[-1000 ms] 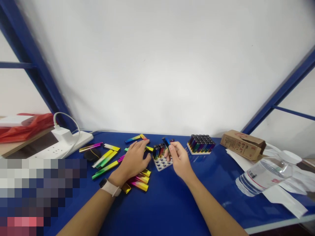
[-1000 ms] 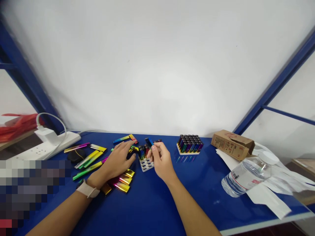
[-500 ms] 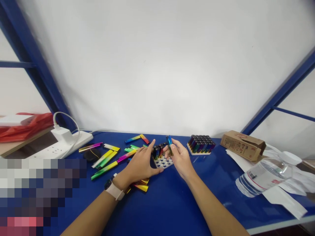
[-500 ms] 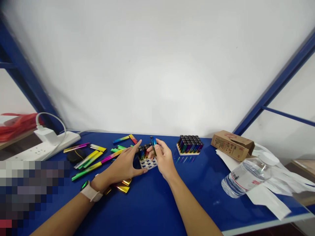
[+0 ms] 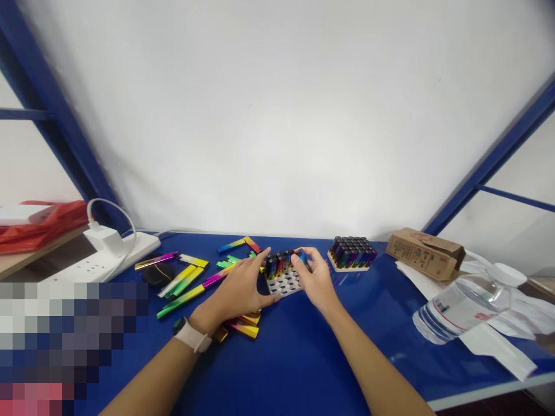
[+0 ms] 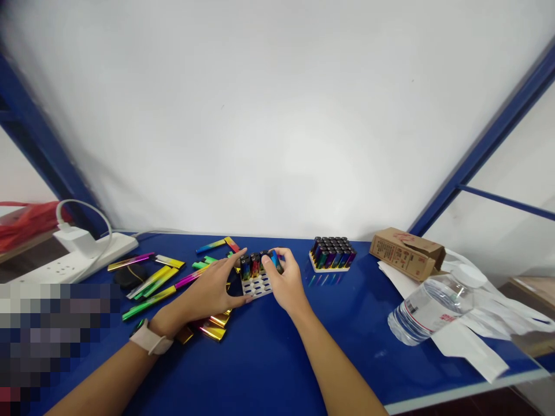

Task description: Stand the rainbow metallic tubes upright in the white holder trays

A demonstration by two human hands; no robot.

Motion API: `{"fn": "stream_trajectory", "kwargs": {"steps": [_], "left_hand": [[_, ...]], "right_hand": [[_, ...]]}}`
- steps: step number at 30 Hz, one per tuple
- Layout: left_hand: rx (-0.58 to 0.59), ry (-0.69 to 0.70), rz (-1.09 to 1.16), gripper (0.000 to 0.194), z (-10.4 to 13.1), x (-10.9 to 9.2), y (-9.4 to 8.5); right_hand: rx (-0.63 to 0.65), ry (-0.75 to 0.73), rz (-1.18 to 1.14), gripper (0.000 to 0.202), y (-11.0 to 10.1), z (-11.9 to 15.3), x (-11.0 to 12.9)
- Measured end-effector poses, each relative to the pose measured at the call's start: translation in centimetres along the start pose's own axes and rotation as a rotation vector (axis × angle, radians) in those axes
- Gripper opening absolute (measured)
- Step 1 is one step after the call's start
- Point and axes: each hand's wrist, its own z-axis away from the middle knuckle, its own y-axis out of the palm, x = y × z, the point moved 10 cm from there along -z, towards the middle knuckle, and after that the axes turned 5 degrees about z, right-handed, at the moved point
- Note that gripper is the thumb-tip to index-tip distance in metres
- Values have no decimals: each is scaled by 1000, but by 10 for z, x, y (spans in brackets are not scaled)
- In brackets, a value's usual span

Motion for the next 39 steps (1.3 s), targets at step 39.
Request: {"fn": "stream_trajectory", "kwargs": {"steps": [39], "left_hand": [[55,-10,15,92,0,8,3]], "right_hand": [[19,290,-309,40,-9,-9,-31]]}}
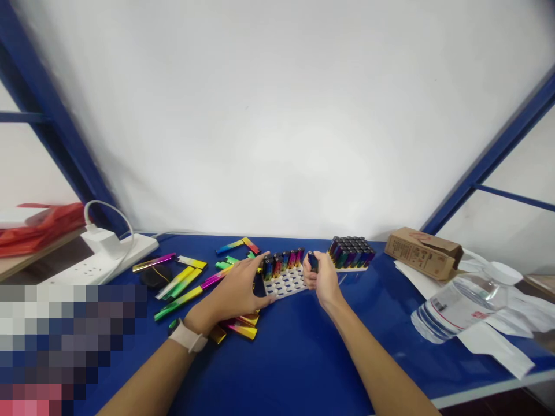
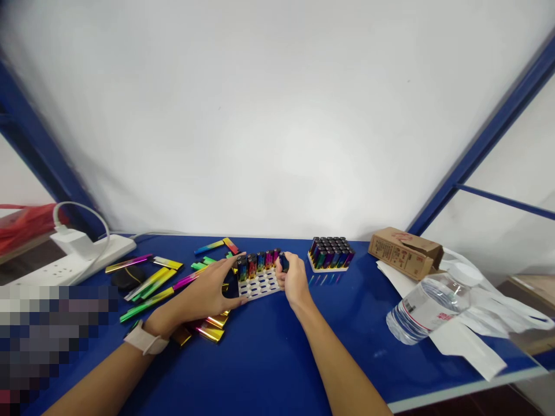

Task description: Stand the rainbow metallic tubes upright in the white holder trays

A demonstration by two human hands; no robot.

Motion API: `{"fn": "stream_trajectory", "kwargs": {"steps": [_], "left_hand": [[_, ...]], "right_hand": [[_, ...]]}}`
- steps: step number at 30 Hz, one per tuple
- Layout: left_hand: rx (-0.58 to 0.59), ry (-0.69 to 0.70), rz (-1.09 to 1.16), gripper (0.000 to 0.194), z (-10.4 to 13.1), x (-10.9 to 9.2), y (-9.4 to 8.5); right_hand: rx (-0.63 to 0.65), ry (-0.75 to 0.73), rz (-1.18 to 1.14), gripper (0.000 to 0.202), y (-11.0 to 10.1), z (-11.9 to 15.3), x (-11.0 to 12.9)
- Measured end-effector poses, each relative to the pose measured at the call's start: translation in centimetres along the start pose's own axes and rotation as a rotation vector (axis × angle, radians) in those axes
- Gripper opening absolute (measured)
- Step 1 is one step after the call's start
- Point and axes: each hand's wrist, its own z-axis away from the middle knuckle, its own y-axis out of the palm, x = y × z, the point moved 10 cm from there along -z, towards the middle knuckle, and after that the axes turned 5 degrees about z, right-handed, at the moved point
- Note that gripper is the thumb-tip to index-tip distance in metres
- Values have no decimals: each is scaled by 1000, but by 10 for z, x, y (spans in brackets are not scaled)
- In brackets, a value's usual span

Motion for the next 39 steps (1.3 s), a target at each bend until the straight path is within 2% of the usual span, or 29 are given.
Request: {"fn": "stream_trajectory", "kwargs": {"steps": [5,7,10,12,15,18,21,24,31,35,39], "left_hand": [[-1,8,5,92,0,2,1],[-5,5,3,92,0,2,0],[3,-14,6,93,-1,2,0],[16,-23,19,93,-1,1,1],[18,-8,43,95,0,-2,-1],[15,9,54,95,2,-4,-1],[6,24,54,94,2,-5,-1],[-6,34,57,94,2,-5,-2],[-9,97,56,97,4,-9,-4],[40,108,113,75,5,-11,-6],[11,17,120,60,1,-1,-10]], "right_hand": [[38,-41,57,44,3,2,5],[17,-147,171,41,3,5,16],[-76,-389,444,31,3,18,43],[-117,-471,581,28,4,25,53],[-120,-461,703,28,5,27,53],[-129,-521,875,31,9,29,54],[-117,-511,1016,33,13,26,47],[-78,-450,1066,29,15,22,35],[-89,-558,1075,21,22,23,31],[-69,-510,1054,18,24,21,22],[-77,-473,1002,22,23,20,19]]}}
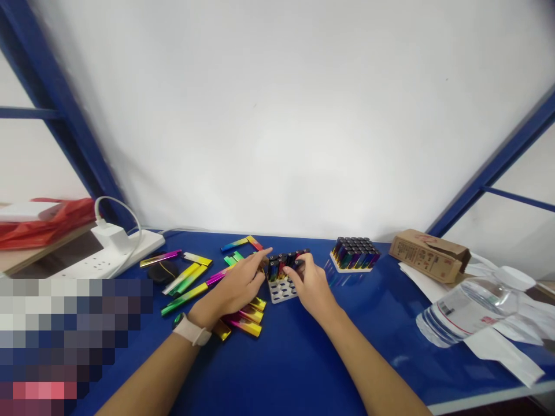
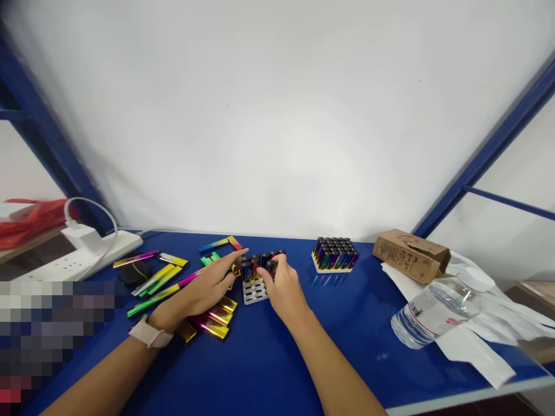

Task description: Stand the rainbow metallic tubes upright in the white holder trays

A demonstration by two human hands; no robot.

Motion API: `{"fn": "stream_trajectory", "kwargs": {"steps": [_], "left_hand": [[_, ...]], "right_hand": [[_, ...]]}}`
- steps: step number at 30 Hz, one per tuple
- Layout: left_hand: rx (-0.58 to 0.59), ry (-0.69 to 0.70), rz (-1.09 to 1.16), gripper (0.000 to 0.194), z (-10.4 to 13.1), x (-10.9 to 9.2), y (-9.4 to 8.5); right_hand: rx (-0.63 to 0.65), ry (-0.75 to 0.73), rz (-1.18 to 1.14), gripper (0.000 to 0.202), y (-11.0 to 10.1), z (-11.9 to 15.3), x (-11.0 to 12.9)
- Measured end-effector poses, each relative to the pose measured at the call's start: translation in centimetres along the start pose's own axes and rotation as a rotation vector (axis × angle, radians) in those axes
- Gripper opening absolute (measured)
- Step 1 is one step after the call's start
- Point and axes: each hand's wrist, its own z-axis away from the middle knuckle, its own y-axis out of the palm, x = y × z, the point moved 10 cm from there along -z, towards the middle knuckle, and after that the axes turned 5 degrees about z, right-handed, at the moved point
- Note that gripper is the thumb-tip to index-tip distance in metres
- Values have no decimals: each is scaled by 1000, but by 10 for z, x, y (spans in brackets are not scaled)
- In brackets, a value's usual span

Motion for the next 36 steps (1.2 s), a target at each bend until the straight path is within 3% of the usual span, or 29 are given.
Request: {"fn": "stream_trajectory", "kwargs": {"steps": [7,12,17,22,32,36], "left_hand": [[-175,9,-123,45,-4,1,-7],[-269,-3,-364,35,-2,0,-11],[-377,-147,-543,29,2,11,-26],[-321,-235,-664,24,2,24,-28],[-233,-272,-584,30,1,28,-24],[-415,-260,-358,36,3,18,-42]], "right_hand": [[-54,7,-59,28,-5,-1,3],[-89,18,-41,28,-18,2,13],[-92,15,-35,26,-21,3,15],[-74,11,-20,25,-21,3,17],[-174,-31,-17,22,-30,4,17],[-202,-93,-62,25,-36,6,28]]}}
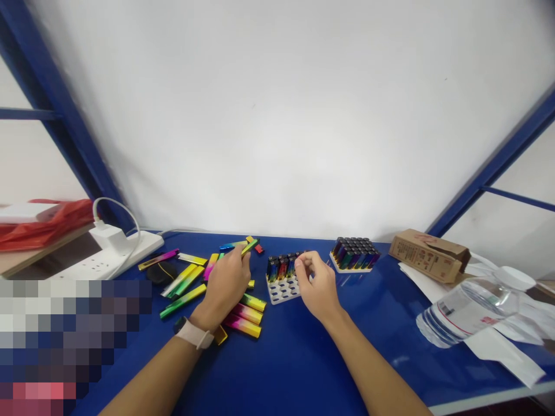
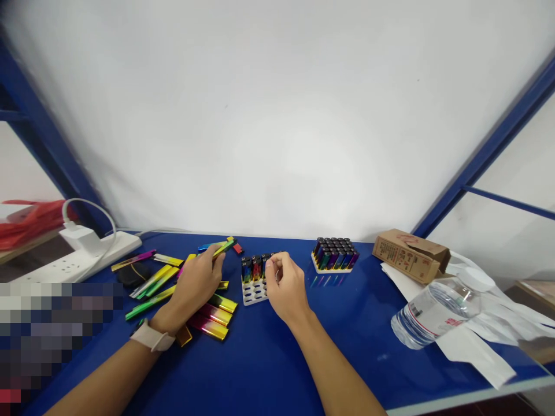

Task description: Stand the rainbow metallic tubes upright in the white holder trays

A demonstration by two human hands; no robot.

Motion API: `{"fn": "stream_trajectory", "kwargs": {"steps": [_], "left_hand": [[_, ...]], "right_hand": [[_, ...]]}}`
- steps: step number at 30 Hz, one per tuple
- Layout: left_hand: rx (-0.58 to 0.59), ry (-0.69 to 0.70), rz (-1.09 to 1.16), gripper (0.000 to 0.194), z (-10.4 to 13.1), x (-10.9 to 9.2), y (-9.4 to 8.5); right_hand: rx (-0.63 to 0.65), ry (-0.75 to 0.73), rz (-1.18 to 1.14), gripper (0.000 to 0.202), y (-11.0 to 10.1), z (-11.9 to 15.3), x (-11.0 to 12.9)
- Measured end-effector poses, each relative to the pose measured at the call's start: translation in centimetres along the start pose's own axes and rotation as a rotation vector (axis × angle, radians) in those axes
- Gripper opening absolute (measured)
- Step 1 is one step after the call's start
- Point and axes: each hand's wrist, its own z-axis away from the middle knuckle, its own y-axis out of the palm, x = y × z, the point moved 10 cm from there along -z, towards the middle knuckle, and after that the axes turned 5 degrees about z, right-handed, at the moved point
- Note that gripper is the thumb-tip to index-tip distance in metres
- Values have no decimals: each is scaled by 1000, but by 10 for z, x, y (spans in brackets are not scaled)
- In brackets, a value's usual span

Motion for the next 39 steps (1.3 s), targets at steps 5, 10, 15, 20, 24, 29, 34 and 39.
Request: {"fn": "stream_trajectory", "kwargs": {"steps": [5,10,15,20,24,29,34,39], "left_hand": [[-163,334,358,38,13,-46,-26],[5,551,473,47,34,-80,-13],[45,555,515,50,36,-86,-14],[114,456,475,70,34,-84,-14],[115,310,399,96,25,-66,-9],[265,219,320,129,23,-48,22],[388,231,250,133,29,-41,41],[412,228,254,118,29,-38,44]], "right_hand": [[174,104,-262,44,15,6,6],[229,254,-477,41,28,11,1],[161,221,-495,35,22,8,0],[48,206,-472,21,10,2,-7],[-92,256,-578,14,-1,-5,-26],[-102,343,-684,20,5,-10,-52],[49,482,-808,47,27,-5,-64],[68,593,-831,50,35,0,-69]]}}
